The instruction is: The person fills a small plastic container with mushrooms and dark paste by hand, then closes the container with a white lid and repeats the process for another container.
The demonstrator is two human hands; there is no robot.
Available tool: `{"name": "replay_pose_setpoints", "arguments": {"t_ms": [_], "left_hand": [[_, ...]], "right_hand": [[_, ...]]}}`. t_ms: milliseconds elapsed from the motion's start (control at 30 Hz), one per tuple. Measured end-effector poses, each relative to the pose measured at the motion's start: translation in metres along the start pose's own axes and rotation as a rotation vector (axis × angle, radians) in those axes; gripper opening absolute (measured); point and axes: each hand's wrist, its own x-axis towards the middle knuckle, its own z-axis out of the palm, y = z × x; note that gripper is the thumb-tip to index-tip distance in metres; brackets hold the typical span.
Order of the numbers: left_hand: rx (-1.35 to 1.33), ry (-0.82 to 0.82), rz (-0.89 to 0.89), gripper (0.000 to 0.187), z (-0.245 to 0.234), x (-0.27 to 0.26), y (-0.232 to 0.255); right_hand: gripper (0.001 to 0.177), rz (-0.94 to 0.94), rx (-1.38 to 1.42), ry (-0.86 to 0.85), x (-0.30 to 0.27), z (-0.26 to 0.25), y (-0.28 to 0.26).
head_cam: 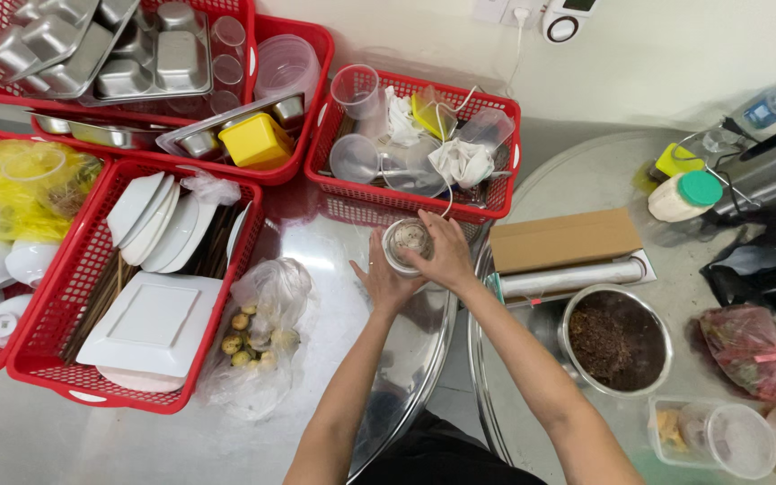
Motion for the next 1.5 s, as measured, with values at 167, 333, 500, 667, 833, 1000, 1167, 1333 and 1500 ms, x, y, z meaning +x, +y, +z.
{"name": "replay_pose_setpoints", "arguments": {"t_ms": [167,333,500,667,833,1000,1167,1333,1500], "left_hand": [[-0.045,0.043,0.001,0.130,0.004,0.001,-0.003],[-0.067,0.071,0.037,0.126,0.001,0.004,-0.005],[-0.069,0.030,0.050,0.127,-0.009,0.008,0.003],[-0.051,0.016,0.068,0.122,-0.020,0.008,0.008],[-0.051,0.015,0.052,0.122,-0.028,0.010,0.015],[-0.049,-0.006,0.046,0.126,-0.025,0.009,0.009],[-0.028,-0.118,0.037,0.132,-0.023,0.014,-0.006],[-0.023,-0.150,0.079,0.146,-0.031,0.001,0.008],[-0.713,-0.029,0.397,0.124,-0.065,-0.002,0.077]], "right_hand": [[0.111,-0.014,-0.058,0.091,0.008,0.016,-0.020],[0.087,0.062,0.100,0.171,0.013,0.030,-0.013],[0.077,-0.096,0.191,0.118,0.023,0.015,-0.004],[0.075,-0.101,0.245,0.015,0.030,0.004,-0.006],[0.074,-0.196,0.303,-0.048,0.039,-0.002,0.000],[0.070,-0.248,0.430,-0.171,0.045,-0.004,0.008],[0.068,-0.383,0.592,-0.448,0.074,-0.028,0.013],[0.059,-0.182,0.854,-0.371,0.079,-0.063,0.024],[0.039,0.526,1.593,0.012,0.024,-0.068,0.034]]}}
